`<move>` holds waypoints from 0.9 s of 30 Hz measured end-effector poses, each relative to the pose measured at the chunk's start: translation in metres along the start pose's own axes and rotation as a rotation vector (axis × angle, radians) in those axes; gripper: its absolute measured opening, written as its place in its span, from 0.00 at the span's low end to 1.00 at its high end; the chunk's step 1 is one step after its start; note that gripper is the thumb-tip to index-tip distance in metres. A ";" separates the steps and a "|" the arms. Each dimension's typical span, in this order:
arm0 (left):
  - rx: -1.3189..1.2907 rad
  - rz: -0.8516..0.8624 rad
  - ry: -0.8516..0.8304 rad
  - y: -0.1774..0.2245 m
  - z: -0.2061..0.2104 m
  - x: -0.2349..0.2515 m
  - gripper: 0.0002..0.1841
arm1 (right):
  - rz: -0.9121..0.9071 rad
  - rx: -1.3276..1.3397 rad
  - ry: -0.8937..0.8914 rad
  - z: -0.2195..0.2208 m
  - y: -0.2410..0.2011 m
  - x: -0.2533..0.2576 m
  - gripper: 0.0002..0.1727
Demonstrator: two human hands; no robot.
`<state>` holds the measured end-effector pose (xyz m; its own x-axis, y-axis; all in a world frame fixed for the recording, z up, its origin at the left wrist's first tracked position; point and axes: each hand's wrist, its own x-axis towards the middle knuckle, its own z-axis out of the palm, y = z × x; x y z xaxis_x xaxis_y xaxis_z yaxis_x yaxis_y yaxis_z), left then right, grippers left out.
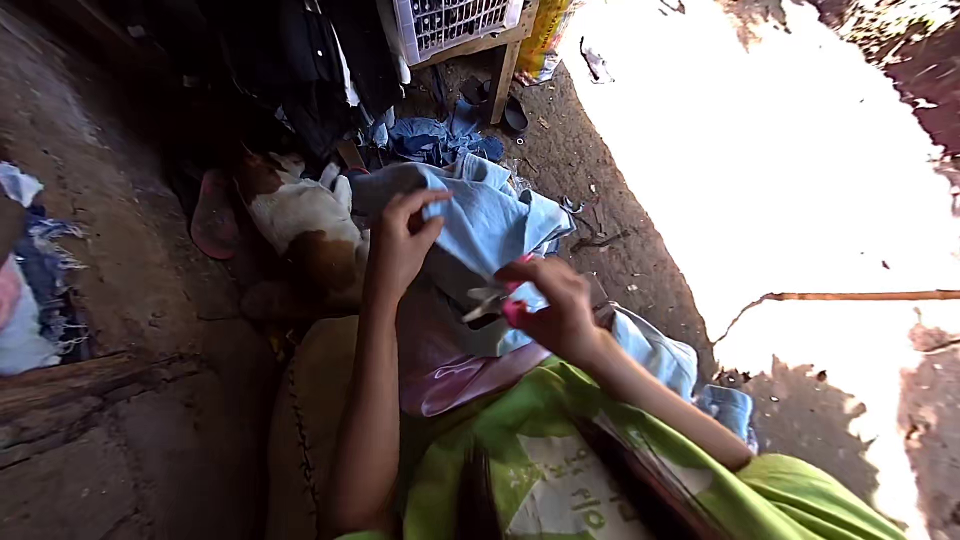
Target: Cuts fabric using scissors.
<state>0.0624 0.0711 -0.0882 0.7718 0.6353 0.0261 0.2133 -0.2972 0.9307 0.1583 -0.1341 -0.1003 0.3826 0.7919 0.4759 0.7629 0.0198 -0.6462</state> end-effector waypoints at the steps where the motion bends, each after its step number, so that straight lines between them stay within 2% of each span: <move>1: 0.032 -0.062 0.010 -0.018 0.002 -0.016 0.17 | 0.101 0.048 -0.109 0.014 0.002 -0.015 0.18; 2: 0.034 -0.098 0.063 -0.035 0.005 -0.031 0.18 | 0.180 0.105 -0.175 0.024 0.005 -0.026 0.19; 4: -0.023 -0.137 0.262 -0.050 0.013 -0.060 0.18 | 0.260 0.183 -0.194 0.028 0.007 -0.033 0.21; 6: -0.146 -0.115 0.465 -0.039 0.026 -0.092 0.18 | 0.269 0.226 -0.182 0.018 0.002 -0.029 0.20; 7: -0.198 -0.065 0.498 -0.027 0.032 -0.106 0.20 | 0.242 0.230 -0.179 0.014 -0.002 -0.025 0.20; 8: -0.227 -0.002 0.460 -0.013 0.038 -0.119 0.27 | 0.198 0.220 -0.184 0.009 -0.007 -0.020 0.19; 10: -0.287 0.073 0.282 0.011 0.051 -0.137 0.45 | 0.115 0.181 -0.229 0.002 -0.024 -0.013 0.19; 11: -0.320 0.092 0.192 0.018 0.058 -0.141 0.48 | 0.084 0.171 -0.261 0.000 -0.033 -0.012 0.19; 14: -0.365 0.048 -0.042 0.021 0.060 -0.145 0.42 | 0.058 0.191 -0.343 -0.004 -0.047 -0.016 0.16; 17: -0.214 0.039 -0.188 0.012 0.052 -0.153 0.34 | 0.128 0.285 -0.463 -0.013 -0.045 -0.023 0.18; 18: -0.160 0.045 -0.176 0.010 0.053 -0.157 0.32 | 0.160 0.340 -0.476 -0.014 -0.045 -0.026 0.18; 20: -0.124 0.043 -0.046 0.011 0.062 -0.164 0.28 | 0.196 0.416 -0.403 -0.008 -0.050 -0.037 0.20; 23: -0.362 0.011 0.211 0.019 0.083 -0.171 0.24 | 0.186 0.438 -0.284 0.002 -0.057 -0.050 0.22; 25: -0.564 -0.008 0.263 0.024 0.087 -0.169 0.25 | 0.127 0.360 -0.223 0.004 -0.057 -0.054 0.22; 27: -0.609 -0.002 0.291 0.023 0.090 -0.169 0.27 | 0.049 0.164 -0.183 0.001 -0.056 -0.055 0.22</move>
<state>-0.0096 -0.1074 -0.1036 0.5607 0.8269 0.0422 -0.2270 0.1045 0.9683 0.0940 -0.1788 -0.0909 0.3050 0.8912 0.3357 0.6451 0.0660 -0.7612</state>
